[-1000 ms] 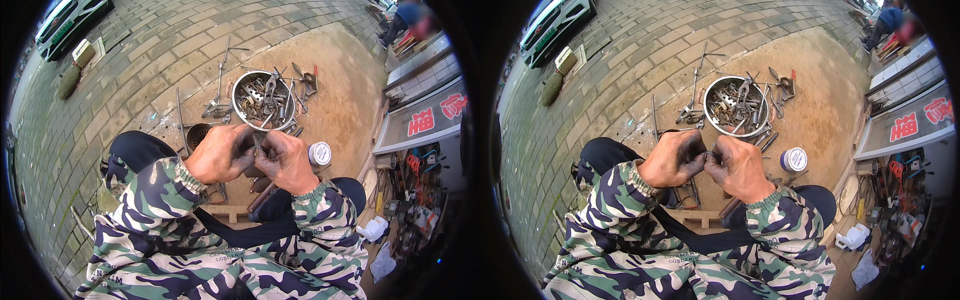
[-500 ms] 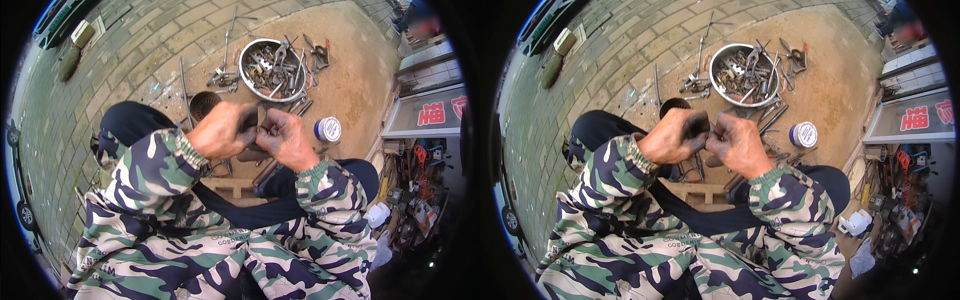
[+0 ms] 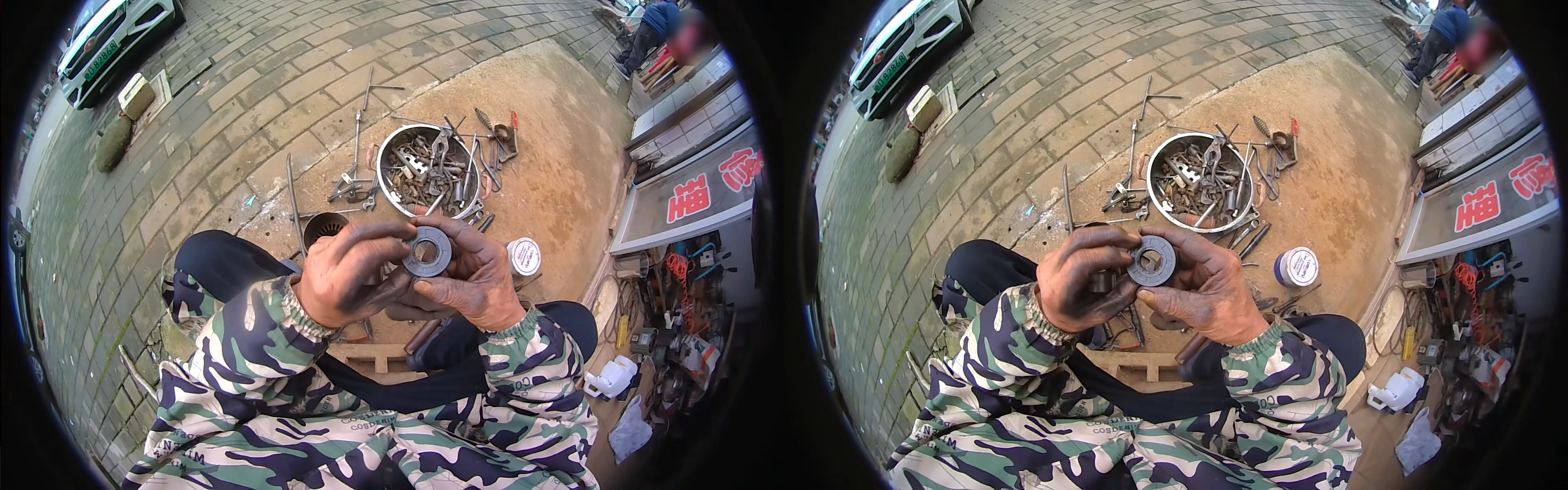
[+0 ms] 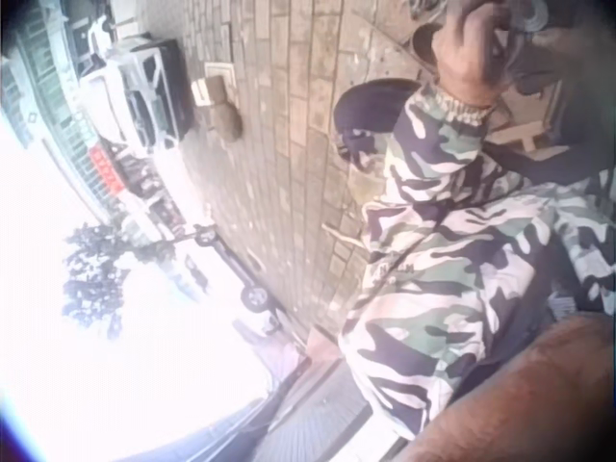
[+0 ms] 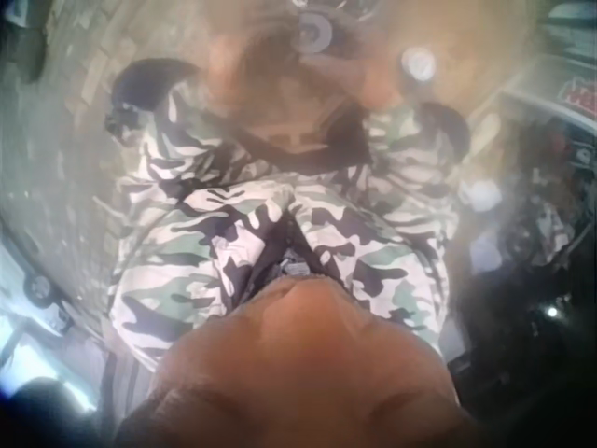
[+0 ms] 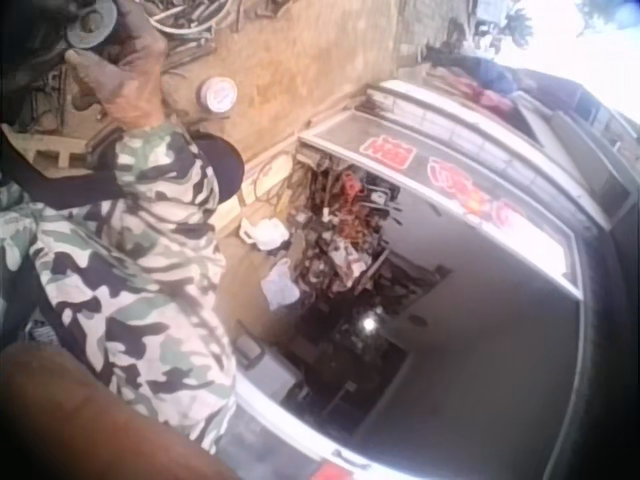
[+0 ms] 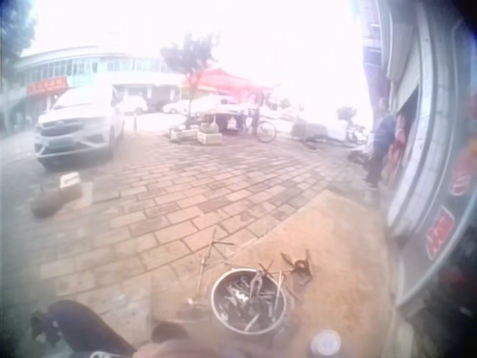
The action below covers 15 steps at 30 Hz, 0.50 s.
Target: The person sits on a small stool and cleans a small cylindrical metal part with a cloth. They repeatedly wipe the part, rotate it, and inspect it by hand. The person then picks up a second similar part and cleans it in the same manner.
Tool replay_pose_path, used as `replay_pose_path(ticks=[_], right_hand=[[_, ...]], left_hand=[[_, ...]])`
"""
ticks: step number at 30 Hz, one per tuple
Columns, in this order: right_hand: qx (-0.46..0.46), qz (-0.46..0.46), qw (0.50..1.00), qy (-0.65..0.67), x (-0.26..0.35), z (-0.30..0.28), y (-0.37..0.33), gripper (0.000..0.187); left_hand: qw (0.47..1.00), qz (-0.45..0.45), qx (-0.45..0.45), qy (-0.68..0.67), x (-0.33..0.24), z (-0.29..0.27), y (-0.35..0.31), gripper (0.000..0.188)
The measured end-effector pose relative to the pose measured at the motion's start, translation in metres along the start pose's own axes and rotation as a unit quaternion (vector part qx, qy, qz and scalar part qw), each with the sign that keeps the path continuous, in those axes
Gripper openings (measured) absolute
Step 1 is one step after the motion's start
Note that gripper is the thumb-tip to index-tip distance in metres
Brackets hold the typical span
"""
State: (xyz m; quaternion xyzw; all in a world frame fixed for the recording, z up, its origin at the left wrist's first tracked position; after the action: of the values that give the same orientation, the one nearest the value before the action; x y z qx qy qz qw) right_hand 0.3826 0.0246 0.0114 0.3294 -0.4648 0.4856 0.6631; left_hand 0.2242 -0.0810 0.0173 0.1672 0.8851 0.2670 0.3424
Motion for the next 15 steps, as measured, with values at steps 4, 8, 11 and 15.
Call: replay_pose_path(ticks=[4, 8, 11, 15], right_hand=[[0.007, -0.028, 0.999, -0.027, -0.002, -0.005, -0.001, 0.065], [-0.002, -0.022, 0.999, -0.049, -0.005, -0.008, -0.002, 0.066], [-0.008, -0.022, 0.999, -0.047, -0.007, -0.008, -0.001, 0.066], [-0.034, 0.035, 0.998, -0.038, -0.004, -0.005, -0.002, 0.066]], left_hand=[[0.982, -0.141, -0.031, -0.125, 0.003, 0.003, 0.001, 0.036], [0.976, -0.137, -0.035, -0.166, 0.012, 0.01, 0.003, 0.03], [0.966, -0.173, -0.026, -0.192, 0.015, 0.017, -0.001, 0.023], [0.94, -0.23, -0.02, -0.253, 0.019, 0.025, -0.006, 0.02]])
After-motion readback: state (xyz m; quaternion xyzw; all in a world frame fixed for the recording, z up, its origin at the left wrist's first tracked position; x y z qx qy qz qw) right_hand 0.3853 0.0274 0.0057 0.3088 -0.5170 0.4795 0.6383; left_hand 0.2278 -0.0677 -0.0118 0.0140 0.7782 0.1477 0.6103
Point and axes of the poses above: each hand's wrist, its own y-axis towards the middle knuckle, its own z-axis out of the palm, x = y × z, the point moved 3 cm from there along y, towards the middle knuckle, and after that the axes turned 13 degrees about x, right-handed, at the moved point
